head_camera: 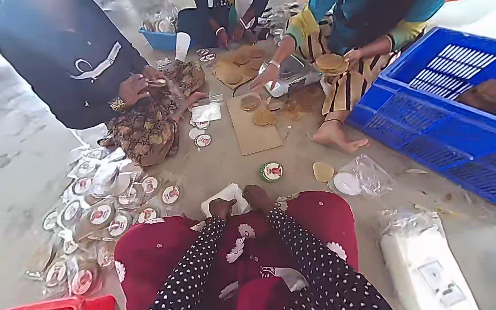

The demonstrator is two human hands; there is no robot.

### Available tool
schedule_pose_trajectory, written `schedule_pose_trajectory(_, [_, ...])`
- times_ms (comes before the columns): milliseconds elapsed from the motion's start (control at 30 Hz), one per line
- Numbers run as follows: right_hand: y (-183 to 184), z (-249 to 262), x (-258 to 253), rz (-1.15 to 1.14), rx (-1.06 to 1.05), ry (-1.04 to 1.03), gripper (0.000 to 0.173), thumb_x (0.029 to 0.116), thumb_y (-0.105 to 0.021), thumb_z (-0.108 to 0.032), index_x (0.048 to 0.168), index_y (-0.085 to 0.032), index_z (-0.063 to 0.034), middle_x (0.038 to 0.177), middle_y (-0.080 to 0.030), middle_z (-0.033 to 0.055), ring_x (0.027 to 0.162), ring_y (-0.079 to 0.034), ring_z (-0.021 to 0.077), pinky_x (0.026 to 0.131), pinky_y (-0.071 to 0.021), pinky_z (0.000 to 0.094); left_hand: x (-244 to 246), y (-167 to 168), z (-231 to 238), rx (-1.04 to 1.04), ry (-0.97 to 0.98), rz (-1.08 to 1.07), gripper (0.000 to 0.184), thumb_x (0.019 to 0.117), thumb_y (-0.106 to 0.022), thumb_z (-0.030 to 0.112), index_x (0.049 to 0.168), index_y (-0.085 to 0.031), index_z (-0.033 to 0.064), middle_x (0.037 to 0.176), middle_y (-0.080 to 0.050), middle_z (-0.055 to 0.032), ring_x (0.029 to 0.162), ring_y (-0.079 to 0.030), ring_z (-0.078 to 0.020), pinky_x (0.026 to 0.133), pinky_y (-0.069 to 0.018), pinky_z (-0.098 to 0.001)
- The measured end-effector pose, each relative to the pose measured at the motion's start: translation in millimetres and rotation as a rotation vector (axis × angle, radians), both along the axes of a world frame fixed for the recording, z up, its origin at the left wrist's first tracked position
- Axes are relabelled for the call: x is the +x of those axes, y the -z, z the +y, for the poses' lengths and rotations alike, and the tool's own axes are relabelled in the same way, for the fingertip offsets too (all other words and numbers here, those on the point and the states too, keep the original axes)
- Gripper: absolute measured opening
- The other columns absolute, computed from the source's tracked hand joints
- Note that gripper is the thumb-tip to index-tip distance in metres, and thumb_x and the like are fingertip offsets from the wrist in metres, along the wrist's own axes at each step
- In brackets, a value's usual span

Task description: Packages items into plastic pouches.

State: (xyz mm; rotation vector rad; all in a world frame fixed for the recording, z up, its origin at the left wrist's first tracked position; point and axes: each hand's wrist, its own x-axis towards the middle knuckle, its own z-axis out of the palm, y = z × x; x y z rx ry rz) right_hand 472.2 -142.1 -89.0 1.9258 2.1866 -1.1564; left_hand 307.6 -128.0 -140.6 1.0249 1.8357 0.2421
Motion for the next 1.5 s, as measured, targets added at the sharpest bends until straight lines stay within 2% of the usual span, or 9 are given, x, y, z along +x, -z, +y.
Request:
schedule_pose_trajectory(133, [49,15,3,0.156,-0.078,0.222,0.038,0.1023,-0.057,-0.029,0.124,-0.066,0.0012,0.12,-0.067,0.024,0.114,-0.065,0.0385,0.099,-0.0486,0.0573,-1,-3,-9,-0.008,-0.128,-0.166,0.036,0.0966,-0.074,0.031,0.098,-0.068,-0.0047,0.073,-0.065,-0.0065,0.058,-0.059,-0.012,0.058,-0.0531,-0.0305])
schedule_pose_trajectory(333, [31,9,2,0.171,-0.011,0.373,0.036,0.1045,-0.052,-0.023,0.127,-0.065,0.0007,0.128,-0.065,0.0233,0.123,-0.061,0.037,0.104,-0.045,0.0548,-5,-12,-18,0.012,-0.171,-0.259,0.028,0.1035,-0.062,0.018,0.111,-0.066,-0.0089,0.09,-0.069,-0.015,0.073,-0.067,-0.0175,0.073,-0.0591,-0.0355])
schedule_pose_trajectory(567, [45,3,-13,0.506,0.195,0.256,0.05,0.0985,-0.063,-0.048,0.121,-0.07,-0.003,0.101,-0.074,0.012,0.09,-0.071,0.0245,0.088,-0.0558,0.0468,1,-25,-22,0.19,0.175,0.065,0.038,0.0965,-0.072,0.031,0.106,-0.069,-0.0057,0.097,-0.071,-0.0192,0.086,-0.07,-0.0282,0.085,-0.0567,-0.0476])
schedule_pose_trajectory(833, [31,4,-10,0.323,0.125,0.398,0.031,0.0964,-0.059,-0.012,0.125,-0.068,-0.0029,0.11,-0.073,0.0174,0.104,-0.07,0.0321,0.094,-0.0533,0.0519,1,-38,-29,0.503,0.198,0.054,0.037,0.1,-0.066,0.018,0.13,-0.061,-0.0037,0.081,-0.066,-0.0166,0.071,-0.063,-0.027,0.074,-0.0545,-0.0449])
schedule_pose_trajectory(933, [13,-8,-11,0.381,0.37,0.43,0.042,0.0943,-0.065,-0.01,0.135,-0.061,-0.0001,0.123,-0.069,0.0181,0.111,-0.068,0.0292,0.1,-0.0533,0.0434,-7,-42,-27,0.697,0.241,0.143,0.025,0.1016,-0.061,0.015,0.117,-0.071,-0.0013,0.072,-0.063,-0.0117,0.063,-0.058,-0.0228,0.069,-0.0513,-0.0419])
schedule_pose_trajectory(1033, [-23,-33,-37,0.488,0.684,0.381,0.024,0.0964,-0.056,-0.002,0.114,-0.072,0.0021,0.109,-0.072,0.0173,0.098,-0.071,0.0254,0.089,-0.0584,0.0371,-6,-47,-23,0.746,0.229,0.153,0.022,0.1006,-0.06,0.012,0.108,-0.072,-0.0046,0.071,-0.065,-0.0145,0.063,-0.061,-0.0257,0.069,-0.053,-0.0456])
schedule_pose_trajectory(1167, [-48,-44,-49,0.629,0.104,0.443,0.037,0.1065,-0.043,-0.006,0.139,-0.056,0.0069,0.134,-0.062,0.0244,0.124,-0.061,0.0293,0.109,-0.0459,0.0414,7,-62,-24,0.774,0.2,0.142,0.023,0.1015,-0.058,0.011,0.111,-0.071,-0.0055,0.073,-0.067,-0.0163,0.065,-0.063,-0.0285,0.07,-0.054,-0.0478])
schedule_pose_trajectory(1300, [-44,-27,-50,1.173,-0.156,0.792,0.045,0.1115,-0.037,-0.035,0.13,-0.058,0.0004,0.113,-0.066,0.013,0.099,-0.064,0.017,0.088,-0.0546,0.0362,22,-83,-50,0.858,0.287,0.079,0.027,0.1015,-0.056,0.014,0.115,-0.067,-0.0071,0.084,-0.071,-0.0208,0.078,-0.072,-0.0358,0.076,-0.0583,-0.0558])
schedule_pose_trajectory(1500, [-51,-24,-40,1.309,-0.002,0.61,0.064,0.1068,-0.038,-0.043,0.16,-0.032,-0.0081,0.161,-0.038,0.0129,0.14,-0.045,0.0168,0.11,-0.044,0.0381,29,-83,-83,1.146,0.196,-0.333,0.016,0.0985,-0.053,0.005,0.104,-0.065,-0.0051,0.073,-0.063,-0.0031,0.06,-0.059,-0.0043,0.059,-0.0537,-0.0203])
